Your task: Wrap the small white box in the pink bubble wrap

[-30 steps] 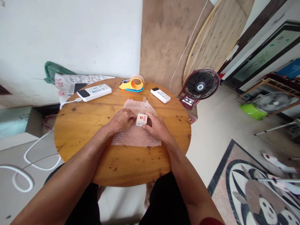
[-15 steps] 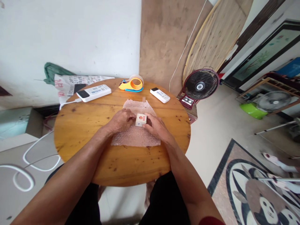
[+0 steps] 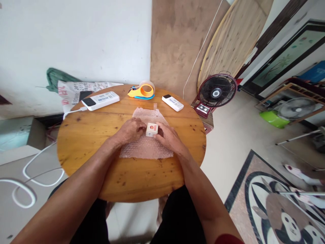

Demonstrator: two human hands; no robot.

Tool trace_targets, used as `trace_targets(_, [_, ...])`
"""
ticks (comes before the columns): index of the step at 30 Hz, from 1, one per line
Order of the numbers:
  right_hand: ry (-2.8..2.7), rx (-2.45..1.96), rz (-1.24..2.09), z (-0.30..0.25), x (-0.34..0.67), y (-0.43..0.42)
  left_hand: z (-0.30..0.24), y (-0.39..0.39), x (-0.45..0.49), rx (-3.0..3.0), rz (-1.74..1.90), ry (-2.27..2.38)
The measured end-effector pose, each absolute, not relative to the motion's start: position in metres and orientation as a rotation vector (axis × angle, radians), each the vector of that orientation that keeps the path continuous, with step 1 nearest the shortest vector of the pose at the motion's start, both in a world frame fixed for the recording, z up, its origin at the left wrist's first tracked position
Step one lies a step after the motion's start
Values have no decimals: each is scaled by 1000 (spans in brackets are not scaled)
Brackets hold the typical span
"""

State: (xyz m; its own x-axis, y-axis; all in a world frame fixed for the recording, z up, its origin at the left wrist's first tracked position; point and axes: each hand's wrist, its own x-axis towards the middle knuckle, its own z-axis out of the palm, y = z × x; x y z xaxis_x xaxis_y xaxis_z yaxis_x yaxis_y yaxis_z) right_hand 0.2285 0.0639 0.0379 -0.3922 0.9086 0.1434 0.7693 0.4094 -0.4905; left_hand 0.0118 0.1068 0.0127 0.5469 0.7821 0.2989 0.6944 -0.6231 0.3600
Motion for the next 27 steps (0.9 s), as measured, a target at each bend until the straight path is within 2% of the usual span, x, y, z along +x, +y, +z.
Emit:
trace_targets(20, [-2281,-1468,469,39,227,62,12,106,12,2568,661,1247])
trace_targets(27, [-2100,-1413,127,42,224,57,13,106,12,2567,651,1247])
